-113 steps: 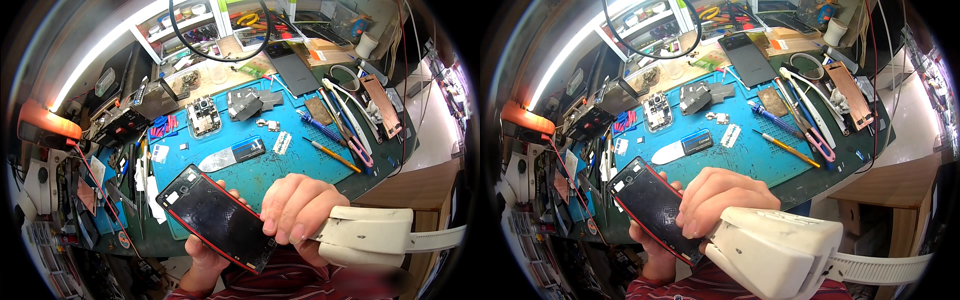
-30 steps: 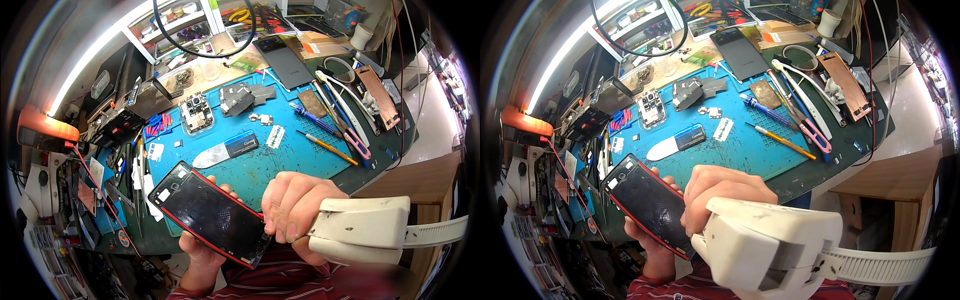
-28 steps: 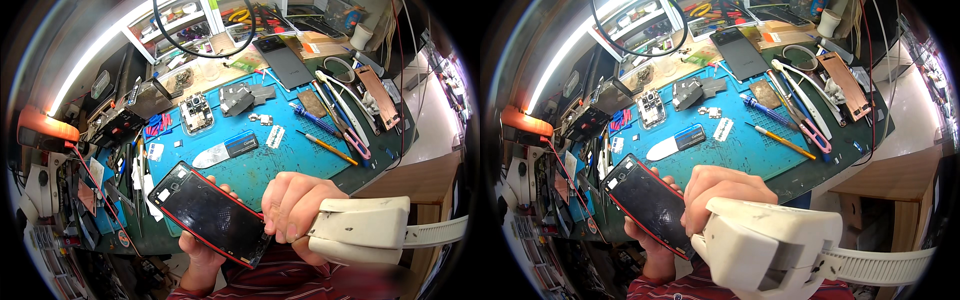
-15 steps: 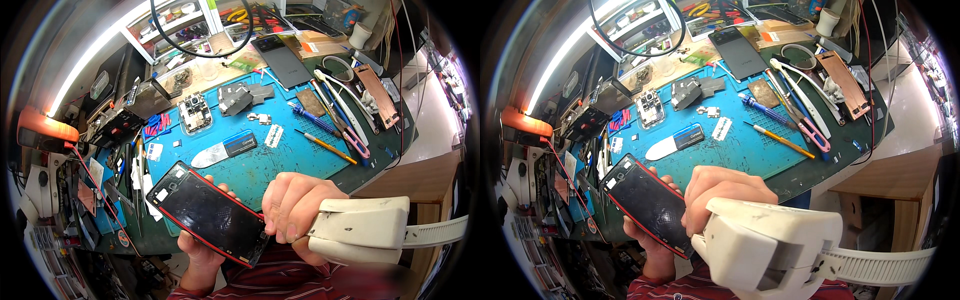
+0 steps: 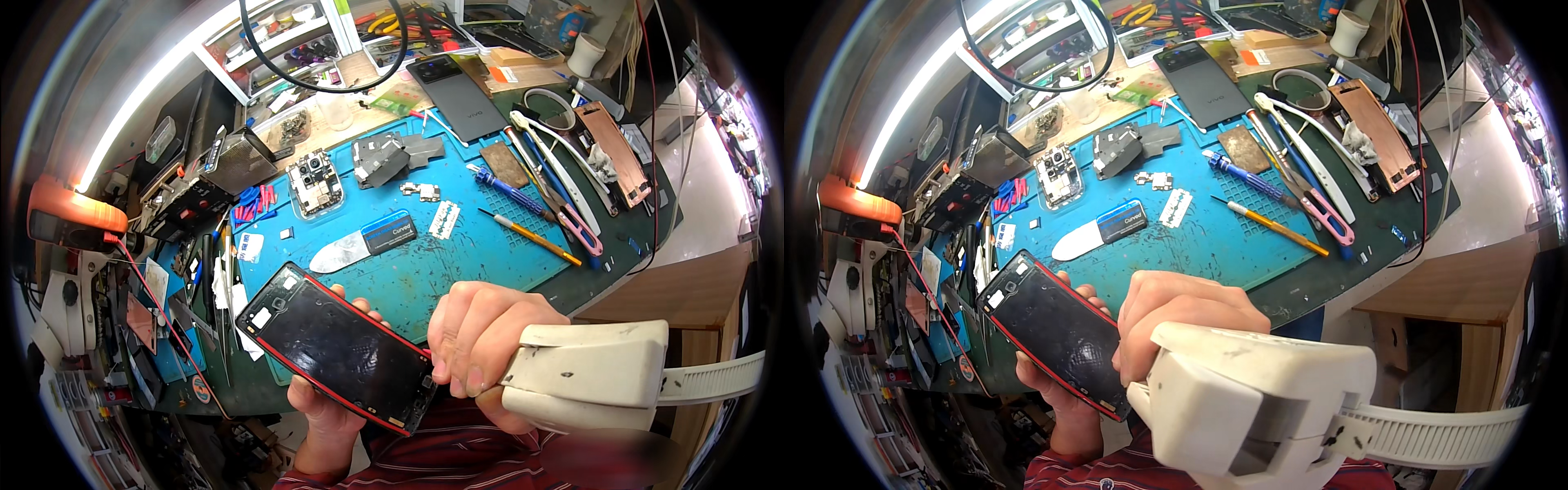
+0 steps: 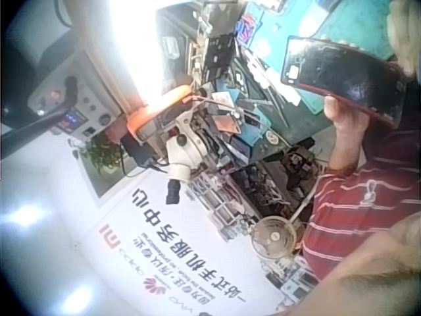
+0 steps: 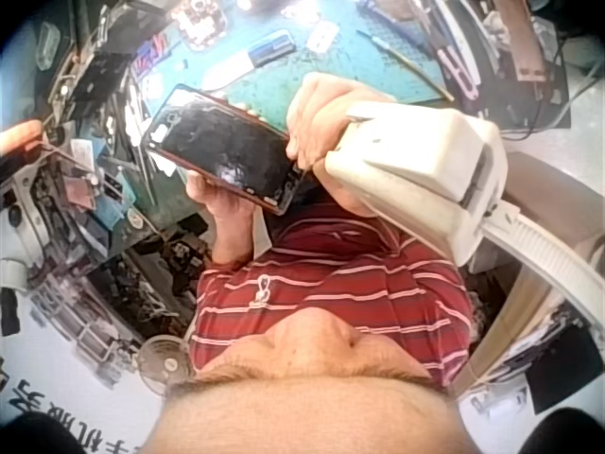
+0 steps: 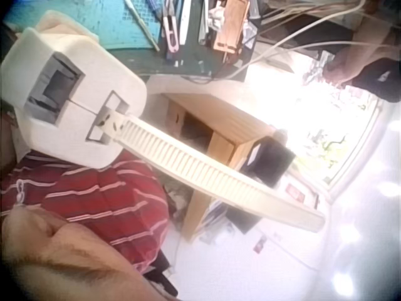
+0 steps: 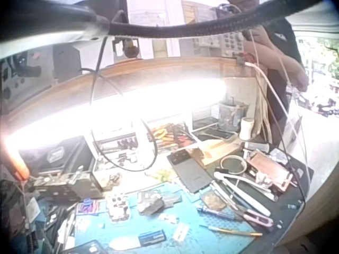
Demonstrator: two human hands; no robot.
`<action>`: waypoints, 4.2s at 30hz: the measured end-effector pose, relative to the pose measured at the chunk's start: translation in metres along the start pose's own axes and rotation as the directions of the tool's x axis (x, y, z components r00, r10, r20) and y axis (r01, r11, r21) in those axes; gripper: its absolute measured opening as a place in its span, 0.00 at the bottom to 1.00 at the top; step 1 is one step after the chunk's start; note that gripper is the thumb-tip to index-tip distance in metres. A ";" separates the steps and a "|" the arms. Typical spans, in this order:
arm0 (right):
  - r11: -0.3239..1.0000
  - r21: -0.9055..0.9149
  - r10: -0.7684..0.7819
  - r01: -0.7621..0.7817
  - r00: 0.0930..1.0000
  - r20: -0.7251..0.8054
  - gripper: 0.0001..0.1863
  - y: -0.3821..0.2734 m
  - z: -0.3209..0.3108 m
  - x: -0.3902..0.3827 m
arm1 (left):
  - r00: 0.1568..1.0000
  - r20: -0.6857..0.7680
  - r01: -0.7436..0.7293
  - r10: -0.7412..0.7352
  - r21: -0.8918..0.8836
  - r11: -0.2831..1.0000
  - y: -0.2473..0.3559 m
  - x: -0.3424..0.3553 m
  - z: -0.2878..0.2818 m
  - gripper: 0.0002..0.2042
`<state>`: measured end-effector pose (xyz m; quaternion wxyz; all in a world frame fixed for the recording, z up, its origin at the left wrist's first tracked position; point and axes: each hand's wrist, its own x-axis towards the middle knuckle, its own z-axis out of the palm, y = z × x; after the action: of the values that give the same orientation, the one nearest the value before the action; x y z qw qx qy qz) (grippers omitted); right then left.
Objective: The person applies adhesive to the edges of a smartphone frame using a syringe-like tool. They hold the phone steady with one hand while carefully dispensing the adhesive along the perimeter.
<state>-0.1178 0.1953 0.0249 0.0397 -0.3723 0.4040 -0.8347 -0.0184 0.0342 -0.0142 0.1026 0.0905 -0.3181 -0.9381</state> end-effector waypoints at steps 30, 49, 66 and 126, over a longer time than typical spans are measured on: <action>0.998 -0.058 0.021 -0.022 1.000 -0.010 0.08 -0.009 -0.001 -0.004 | 0.999 0.027 -0.015 0.017 -0.040 0.999 -0.001 0.001 -0.001 0.51; 0.993 -0.073 0.078 -0.091 0.983 -0.168 0.14 -0.018 0.012 -0.006 | 0.999 0.021 -0.038 0.039 -0.023 0.999 -0.001 0.001 0.001 0.51; 0.994 -0.063 0.075 -0.084 0.988 -0.132 0.15 -0.013 0.005 -0.009 | 0.999 0.026 -0.040 0.041 -0.032 0.999 0.000 0.001 0.001 0.50; 0.969 -0.165 0.172 -0.185 0.981 -0.093 0.09 0.026 0.019 -0.005 | 0.983 0.138 -0.180 0.120 0.607 0.774 0.023 -0.060 -0.039 0.54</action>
<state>-0.1081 0.1674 0.0107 0.0664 -0.3037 0.5081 -0.8032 0.0519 0.0090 -0.0247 0.1274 0.0506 -0.6176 -0.7745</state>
